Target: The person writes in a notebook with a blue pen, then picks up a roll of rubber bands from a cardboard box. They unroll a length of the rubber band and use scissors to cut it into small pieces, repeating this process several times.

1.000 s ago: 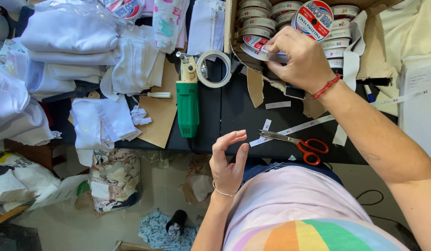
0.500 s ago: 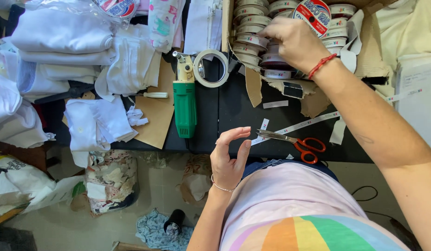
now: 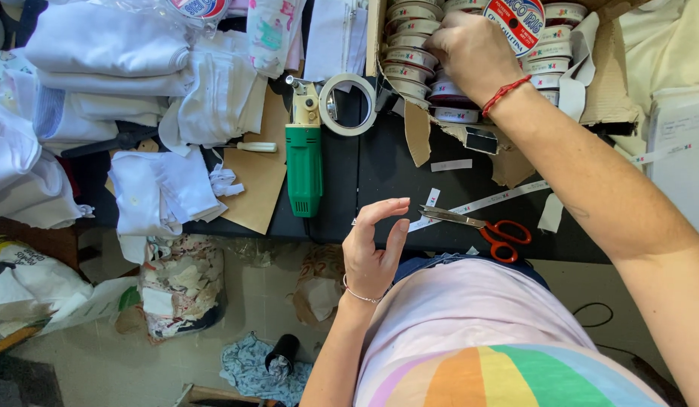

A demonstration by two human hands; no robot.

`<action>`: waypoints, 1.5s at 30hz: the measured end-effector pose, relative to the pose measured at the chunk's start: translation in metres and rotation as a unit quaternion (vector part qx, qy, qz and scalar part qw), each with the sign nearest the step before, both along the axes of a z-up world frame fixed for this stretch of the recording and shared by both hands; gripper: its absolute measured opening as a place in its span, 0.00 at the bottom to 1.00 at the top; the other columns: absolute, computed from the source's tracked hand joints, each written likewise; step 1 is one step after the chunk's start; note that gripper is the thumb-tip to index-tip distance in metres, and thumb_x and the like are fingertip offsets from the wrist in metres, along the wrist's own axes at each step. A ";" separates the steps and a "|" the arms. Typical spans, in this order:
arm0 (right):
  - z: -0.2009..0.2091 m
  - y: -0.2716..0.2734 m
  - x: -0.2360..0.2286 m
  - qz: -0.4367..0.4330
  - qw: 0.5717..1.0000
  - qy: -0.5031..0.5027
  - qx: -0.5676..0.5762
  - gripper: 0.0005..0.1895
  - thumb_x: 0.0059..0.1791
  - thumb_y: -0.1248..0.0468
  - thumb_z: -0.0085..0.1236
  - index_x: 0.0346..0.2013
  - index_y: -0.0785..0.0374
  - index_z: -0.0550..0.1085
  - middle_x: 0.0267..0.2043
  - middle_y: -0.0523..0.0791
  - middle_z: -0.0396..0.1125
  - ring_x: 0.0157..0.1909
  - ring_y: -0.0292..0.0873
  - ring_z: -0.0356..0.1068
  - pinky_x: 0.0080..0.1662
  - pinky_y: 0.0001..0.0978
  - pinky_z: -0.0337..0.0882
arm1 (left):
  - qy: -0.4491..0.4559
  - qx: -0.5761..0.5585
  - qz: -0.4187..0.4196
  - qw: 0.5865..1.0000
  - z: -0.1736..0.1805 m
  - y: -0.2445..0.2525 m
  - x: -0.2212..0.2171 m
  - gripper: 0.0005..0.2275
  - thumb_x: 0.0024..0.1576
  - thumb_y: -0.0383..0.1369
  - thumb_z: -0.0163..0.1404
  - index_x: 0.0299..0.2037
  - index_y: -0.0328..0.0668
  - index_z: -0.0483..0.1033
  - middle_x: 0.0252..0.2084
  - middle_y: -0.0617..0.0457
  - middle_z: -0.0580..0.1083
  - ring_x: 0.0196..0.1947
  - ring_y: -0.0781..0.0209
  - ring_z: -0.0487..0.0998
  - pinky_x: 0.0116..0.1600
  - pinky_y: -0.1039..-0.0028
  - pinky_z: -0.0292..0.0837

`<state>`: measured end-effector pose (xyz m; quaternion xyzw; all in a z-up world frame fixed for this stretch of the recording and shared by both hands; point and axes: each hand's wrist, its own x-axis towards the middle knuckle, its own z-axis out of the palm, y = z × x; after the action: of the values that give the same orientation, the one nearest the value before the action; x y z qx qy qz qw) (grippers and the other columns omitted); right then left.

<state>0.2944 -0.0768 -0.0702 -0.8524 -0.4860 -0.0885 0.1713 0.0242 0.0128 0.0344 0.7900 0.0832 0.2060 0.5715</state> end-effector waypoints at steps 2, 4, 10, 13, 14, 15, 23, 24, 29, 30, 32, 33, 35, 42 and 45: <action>0.004 0.001 -0.002 0.001 1.000 -0.008 0.008 0.05 0.43 0.68 0.56 0.31 0.56 0.77 0.25 0.43 0.63 0.27 0.47 0.65 0.25 0.35 0.65 | -0.001 0.004 -0.003 1.000 0.000 0.001 0.000 0.09 0.55 0.24 0.43 0.44 0.40 0.62 0.43 0.51 0.69 0.39 0.60 0.74 0.47 0.75 0.68; 0.014 0.000 -0.007 -0.018 0.999 -0.023 -0.022 0.01 0.44 0.66 0.55 0.28 0.60 0.72 0.28 0.45 0.60 0.28 0.48 0.64 0.25 0.37 0.65 | 0.004 0.001 -0.009 1.000 0.001 0.000 0.000 0.09 0.54 0.23 0.43 0.44 0.41 0.62 0.43 0.51 0.69 0.39 0.60 0.74 0.47 0.75 0.68; 0.121 -0.025 -0.070 -0.033 0.979 0.014 0.199 0.05 0.45 0.83 0.53 0.32 0.75 0.70 0.34 0.53 0.63 0.37 0.49 0.62 0.39 0.34 0.64 | -0.027 0.001 0.022 0.999 0.010 0.003 0.006 0.07 0.54 0.22 0.43 0.42 0.38 0.64 0.42 0.48 0.69 0.44 0.56 0.71 0.49 0.73 0.69; 0.161 -0.051 -0.125 -0.028 0.955 0.161 0.249 0.04 0.47 0.80 0.51 0.29 0.75 0.68 0.33 0.56 0.63 0.34 0.51 0.62 0.41 0.39 0.62 | -0.048 -0.042 0.021 0.998 0.009 -0.001 0.010 0.16 0.55 0.31 0.46 0.51 0.47 0.56 0.57 0.44 0.57 0.57 0.52 0.63 0.56 0.71 0.67; 0.158 -0.056 -0.139 -0.027 0.955 0.161 0.249 0.04 0.47 0.80 0.51 0.29 0.75 0.68 0.33 0.56 0.63 0.34 0.51 0.62 0.41 0.39 0.62 | -0.049 -0.041 0.021 0.998 0.009 -0.002 0.012 0.16 0.55 0.31 0.46 0.51 0.47 0.56 0.57 0.44 0.57 0.57 0.52 0.63 0.56 0.71 0.67; 0.155 -0.061 -0.154 -0.041 0.929 0.257 0.263 0.03 0.43 0.77 0.53 0.27 0.71 0.68 0.30 0.52 0.64 0.32 0.45 0.63 0.36 0.31 0.61 | -0.065 -0.111 -0.020 0.992 0.010 -0.004 0.014 0.16 0.56 0.30 0.45 0.53 0.49 0.55 0.59 0.42 0.54 0.59 0.50 0.60 0.57 0.69 0.64; 0.105 -0.101 -0.188 -0.122 0.787 0.525 0.300 0.16 0.41 0.71 0.50 0.43 0.72 0.67 0.32 0.50 0.68 0.32 0.38 0.69 0.28 0.24 0.71 | -0.018 -0.058 -0.088 0.994 -0.026 -0.021 0.000 0.10 0.49 0.23 0.46 0.41 0.35 0.68 0.38 0.49 0.71 0.40 0.52 0.73 0.45 0.69 0.69; 0.109 -0.098 -0.186 -0.112 0.793 0.525 0.288 0.09 0.40 0.72 0.52 0.35 0.70 0.70 0.28 0.49 0.67 0.26 0.37 0.67 0.25 0.23 0.69 | 0.020 -0.029 -0.096 0.995 -0.026 -0.024 -0.004 0.09 0.49 0.25 0.47 0.40 0.39 0.67 0.35 0.51 0.72 0.37 0.53 0.74 0.43 0.70 0.70; 0.092 -0.103 -0.192 -0.163 0.720 0.624 0.257 0.10 0.38 0.69 0.56 0.32 0.69 0.71 0.21 0.47 0.64 0.16 0.33 0.60 0.20 0.21 0.67 | 0.101 0.021 -0.123 0.987 -0.031 -0.025 -0.016 0.08 0.49 0.29 0.48 0.37 0.45 0.65 0.29 0.55 0.72 0.32 0.55 0.75 0.39 0.71 0.71; 0.089 -0.104 -0.192 -0.153 0.710 0.630 0.273 0.07 0.39 0.69 0.55 0.29 0.69 0.71 0.20 0.47 0.63 0.16 0.33 0.61 0.19 0.20 0.67 | 0.112 0.005 -0.132 0.985 -0.030 -0.025 -0.017 0.07 0.49 0.28 0.48 0.37 0.44 0.65 0.29 0.54 0.72 0.30 0.54 0.75 0.38 0.71 0.72; 0.084 -0.109 -0.198 -0.154 0.697 0.639 0.287 0.04 0.40 0.69 0.53 0.27 0.70 0.71 0.19 0.46 0.63 0.16 0.33 0.62 0.18 0.20 0.67 | 0.129 -0.018 -0.147 0.980 -0.029 -0.030 -0.021 0.07 0.49 0.27 0.48 0.36 0.43 0.65 0.28 0.53 0.72 0.29 0.54 0.75 0.37 0.70 0.72; 0.080 -0.111 -0.200 -0.150 0.706 0.631 0.285 0.03 0.40 0.70 0.53 0.25 0.70 0.72 0.20 0.46 0.62 0.17 0.33 0.62 0.19 0.20 0.68 | 0.145 -0.018 -0.156 0.977 -0.030 -0.032 -0.022 0.08 0.49 0.28 0.48 0.37 0.44 0.65 0.28 0.54 0.71 0.29 0.55 0.75 0.37 0.71 0.72; 0.071 -0.117 -0.202 -0.147 0.713 0.624 0.282 0.03 0.40 0.71 0.53 0.23 0.69 0.72 0.21 0.46 0.62 0.18 0.33 0.62 0.20 0.20 0.68 | 0.161 -0.021 -0.166 0.973 -0.028 -0.035 -0.025 0.08 0.49 0.29 0.49 0.37 0.45 0.66 0.29 0.54 0.71 0.30 0.55 0.75 0.36 0.71 0.72; 0.016 -0.159 -0.175 -0.305 0.813 0.477 0.134 0.03 0.46 0.67 0.50 0.29 0.65 0.69 0.24 0.47 0.64 0.20 0.38 0.63 0.22 0.24 0.63 | 0.223 -0.145 -0.219 0.939 -0.014 -0.035 -0.027 0.10 0.51 0.28 0.46 0.42 0.45 0.63 0.33 0.47 0.71 0.35 0.51 0.74 0.42 0.65 0.70; -0.010 -0.175 -0.180 -0.296 0.906 0.303 0.008 0.05 0.42 0.64 0.59 0.28 0.60 0.72 0.24 0.43 0.64 0.26 0.42 0.66 0.28 0.28 0.65 | 0.227 -0.185 -0.219 0.931 -0.017 -0.039 -0.032 0.11 0.51 0.27 0.46 0.43 0.44 0.62 0.37 0.49 0.71 0.39 0.51 0.74 0.45 0.65 0.69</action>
<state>0.1146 -0.2513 -0.0802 -0.9414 -0.1351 0.1234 0.2835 -0.0077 -0.0264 0.0176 0.6943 0.0725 -0.1282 0.7045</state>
